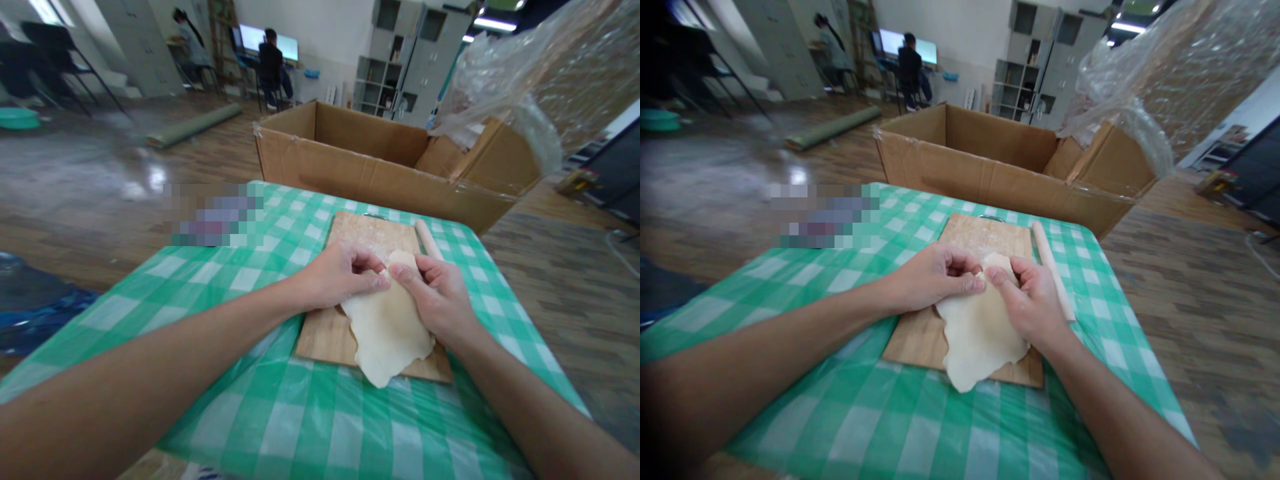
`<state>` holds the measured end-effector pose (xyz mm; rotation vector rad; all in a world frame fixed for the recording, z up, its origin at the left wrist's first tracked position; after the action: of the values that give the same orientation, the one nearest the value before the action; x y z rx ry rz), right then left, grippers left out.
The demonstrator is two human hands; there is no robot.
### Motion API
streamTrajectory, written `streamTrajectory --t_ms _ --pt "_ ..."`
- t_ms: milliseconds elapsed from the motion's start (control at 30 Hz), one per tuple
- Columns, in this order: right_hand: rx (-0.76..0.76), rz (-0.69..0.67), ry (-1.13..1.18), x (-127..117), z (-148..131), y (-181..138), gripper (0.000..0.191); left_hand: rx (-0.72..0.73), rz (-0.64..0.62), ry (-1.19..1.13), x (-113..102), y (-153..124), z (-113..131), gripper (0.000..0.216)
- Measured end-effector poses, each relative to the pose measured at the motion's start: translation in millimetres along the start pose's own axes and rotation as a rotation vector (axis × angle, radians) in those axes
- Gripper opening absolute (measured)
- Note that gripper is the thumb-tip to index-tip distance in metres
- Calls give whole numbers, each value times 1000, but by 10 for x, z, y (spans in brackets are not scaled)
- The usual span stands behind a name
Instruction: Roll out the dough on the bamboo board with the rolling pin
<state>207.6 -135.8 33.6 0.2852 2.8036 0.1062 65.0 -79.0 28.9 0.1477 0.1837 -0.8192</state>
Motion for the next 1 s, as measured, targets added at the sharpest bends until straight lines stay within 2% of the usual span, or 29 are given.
streamTrajectory --t_ms 233,367,467,667,867,1000 --pt "57 -18 76 28 86 14 40 42 17 12 -18 21 -1 22" --pt "2 71 102 -42 44 40 40 33 80 5 -57 23 -42 23" --pt "-17 108 33 -77 10 35 38 22 143 7 -92 17 -63 23" --pt "-30 14 -80 -31 50 25 38 -16 214 -29 -133 23 -96 28" --pt "85 -120 137 70 154 16 40 -1 252 -77 -125 25 -122 31" --pt "147 -174 202 133 139 -14 41 42 273 -25 -137 18 -103 33"
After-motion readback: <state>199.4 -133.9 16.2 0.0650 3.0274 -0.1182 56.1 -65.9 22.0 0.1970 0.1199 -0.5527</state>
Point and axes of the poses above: each hand's wrist, its own y-axis towards the middle knuckle, its own x-axis out of the palm, z = x × y, the point moved 8 cm from there along y, towards the middle knuckle, and after that the axes turned 2 degrees about z, right-handed, at the moved point
